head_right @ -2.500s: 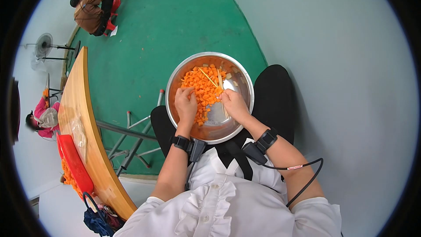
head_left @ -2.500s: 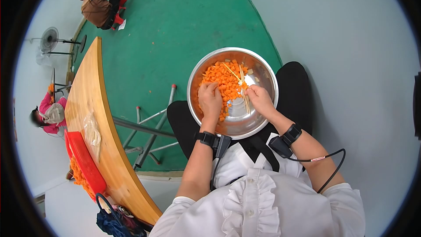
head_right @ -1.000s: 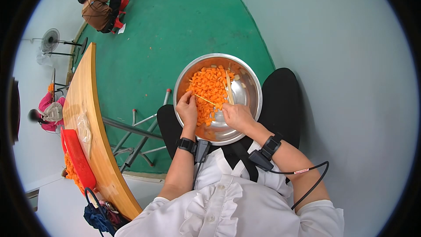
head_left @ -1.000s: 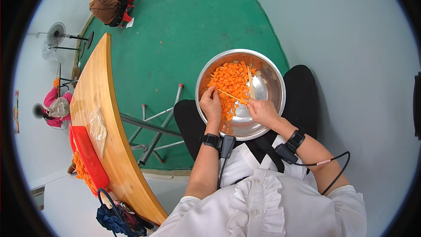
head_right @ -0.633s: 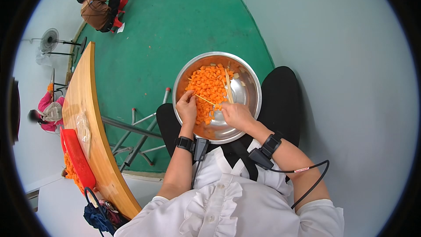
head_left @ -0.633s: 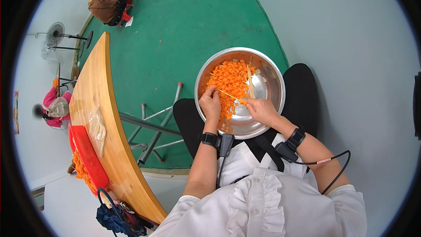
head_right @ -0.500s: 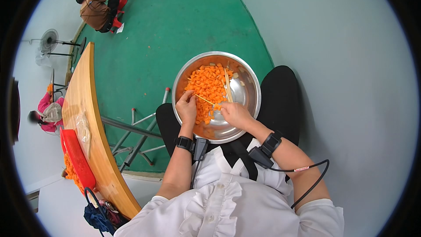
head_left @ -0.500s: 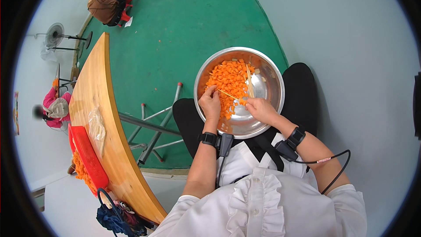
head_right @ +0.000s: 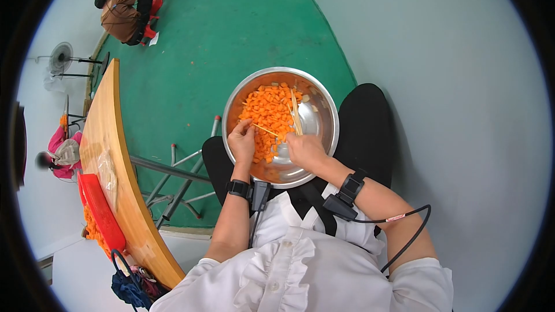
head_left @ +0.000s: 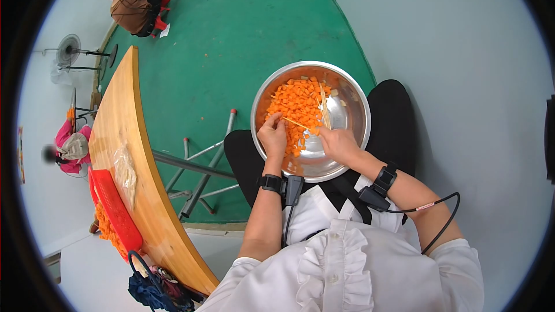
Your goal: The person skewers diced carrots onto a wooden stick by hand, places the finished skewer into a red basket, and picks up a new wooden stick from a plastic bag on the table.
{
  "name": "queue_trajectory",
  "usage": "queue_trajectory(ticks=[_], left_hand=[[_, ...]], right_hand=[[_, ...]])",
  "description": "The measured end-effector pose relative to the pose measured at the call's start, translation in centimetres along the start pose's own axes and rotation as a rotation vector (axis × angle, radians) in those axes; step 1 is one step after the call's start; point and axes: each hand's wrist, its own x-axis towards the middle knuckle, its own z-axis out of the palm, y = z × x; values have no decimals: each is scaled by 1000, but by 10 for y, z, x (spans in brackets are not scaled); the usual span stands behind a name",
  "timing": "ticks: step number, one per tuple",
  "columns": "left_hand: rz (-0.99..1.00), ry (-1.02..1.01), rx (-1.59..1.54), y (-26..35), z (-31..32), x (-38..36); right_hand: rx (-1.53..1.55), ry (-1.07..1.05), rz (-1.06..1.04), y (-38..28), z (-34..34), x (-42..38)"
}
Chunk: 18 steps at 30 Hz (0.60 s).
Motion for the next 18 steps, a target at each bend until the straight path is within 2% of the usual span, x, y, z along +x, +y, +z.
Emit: queue_trajectory(ticks=[3, 6, 9, 11, 14, 15, 18], left_hand=[[7, -32, 60, 11, 3, -8], [59, -33, 55, 19, 9, -16], [29, -78, -30, 5, 11, -10], [26, -113, -63, -2, 12, -10], [44, -263, 52, 30, 18, -29], [115, -293, 40, 29, 23, -32], [120, -360, -45, 30, 22, -26]], right_hand=[[719, -175, 334, 0, 13, 2], [1058, -378, 727, 5, 8, 10], [627, -235, 425, -2, 2, 6], [573, -203, 413, -6, -4, 7], [488, -82, 359, 0, 4, 8], [458, -31, 333, 0, 4, 9], [465, -1, 359, 0, -3, 8]])
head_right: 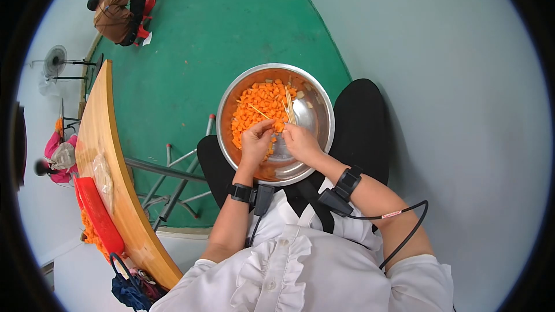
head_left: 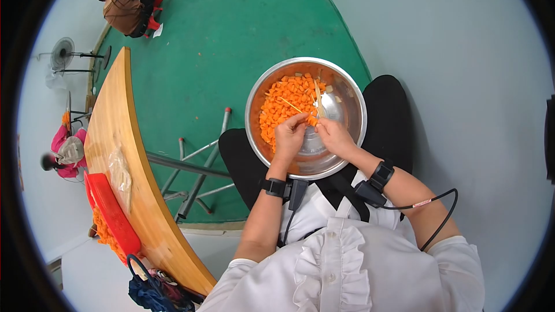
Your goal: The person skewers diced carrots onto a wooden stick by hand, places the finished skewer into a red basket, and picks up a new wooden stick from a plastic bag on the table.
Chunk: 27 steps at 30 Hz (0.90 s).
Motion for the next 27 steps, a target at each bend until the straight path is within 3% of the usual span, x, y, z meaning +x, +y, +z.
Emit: queue_trajectory(ticks=[3, 6, 9, 12, 17, 27], left_hand=[[-10, -47, -60, 12, -10, 0], [53, 284, -224, -8, -29, 13], [-101, 287, 352, -4, -48, 16], [238, 97, 660, -8, -41, 13], [273, -31, 829, -12, -24, 11], [430, -67, 921, -14, -15, 11]], right_hand=[[28, 21, -32, -5, -2, -1], [3, 120, -35, -1, -1, 5], [139, 171, 19, 3, -4, 5], [138, 188, 26, 6, -2, 7], [157, 169, 40, 9, -4, 7], [125, 141, 46, 10, -2, 8]])
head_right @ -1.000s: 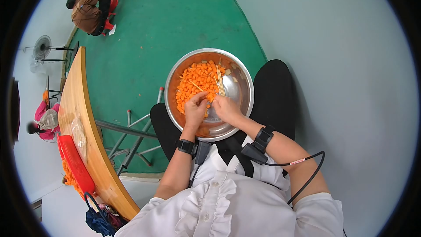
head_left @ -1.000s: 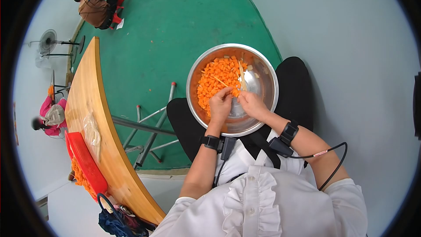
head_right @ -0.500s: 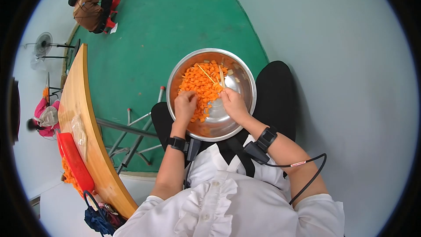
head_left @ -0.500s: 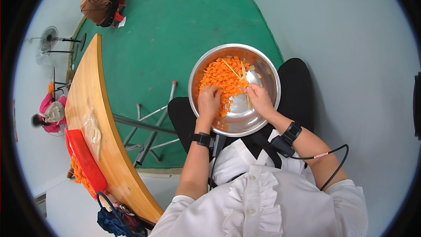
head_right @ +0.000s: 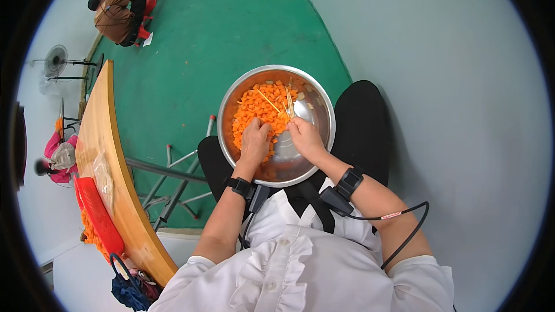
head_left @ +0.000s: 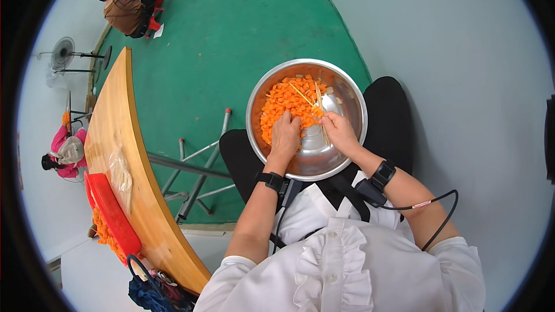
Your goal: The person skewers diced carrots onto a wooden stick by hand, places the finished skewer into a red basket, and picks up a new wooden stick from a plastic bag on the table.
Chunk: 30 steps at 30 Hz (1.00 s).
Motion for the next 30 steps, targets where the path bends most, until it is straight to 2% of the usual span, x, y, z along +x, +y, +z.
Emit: queue_trajectory(ticks=[8, 11, 14, 17, 21, 24, 30], left_hand=[[14, 20, 43, -5, 5, -4], [-255, 98, -262, -10, 2, -6], [-922, 210, -1260, -11, -18, 0], [-948, 449, -1653, -12, -28, 1], [-883, 523, -1472, -14, -18, 4], [-873, 551, -1403, -18, -14, 3], [-868, 563, -1318, -18, -13, 1]], right_hand=[[-5, 2, -8, -1, 2, -1], [13, -23, -11, 4, 2, -1], [10, -71, -44, -6, -1, -5], [-87, -184, -76, -25, -2, -10], [-161, -250, -158, -24, -3, -14], [-182, -186, -210, -24, -5, -14], [-271, -220, -197, -27, -5, -15]])
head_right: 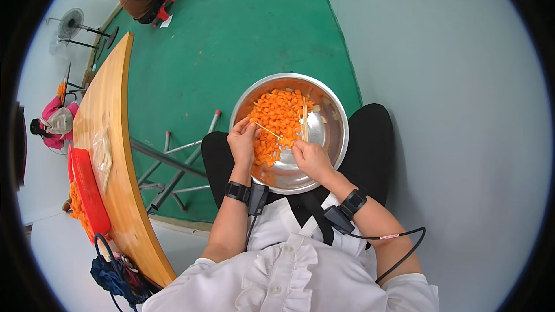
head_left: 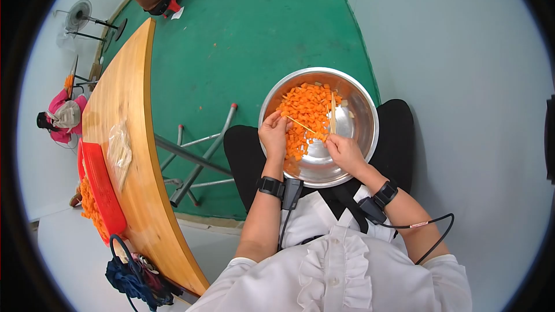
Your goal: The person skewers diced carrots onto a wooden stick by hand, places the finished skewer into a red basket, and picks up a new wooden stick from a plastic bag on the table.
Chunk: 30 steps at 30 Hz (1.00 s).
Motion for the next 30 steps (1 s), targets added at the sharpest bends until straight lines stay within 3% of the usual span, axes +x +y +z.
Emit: queue_trajectory(ticks=[13, 21, 24, 26, 28, 29, 30], left_hand=[[170, -14, 250, -9, -3, -1], [571, 27, 717, -9, -3, -4], [604, 8, 789, -2, -1, -9], [598, -6, 814, -1, 0, -11], [611, -12, 828, -1, -1, -11], [599, -20, 827, -2, -2, -11], [586, -27, 828, -3, -2, -10]], right_hand=[[-91, 32, -46, 8, 6, -2], [-95, 24, -61, 15, 9, -2], [268, -72, 41, 25, 14, -2], [614, -286, 404, 34, 12, 3], [795, -398, 574, 40, 12, 5], [805, -404, 562, 43, 13, 5], [656, -338, 418, 42, 14, 5]])
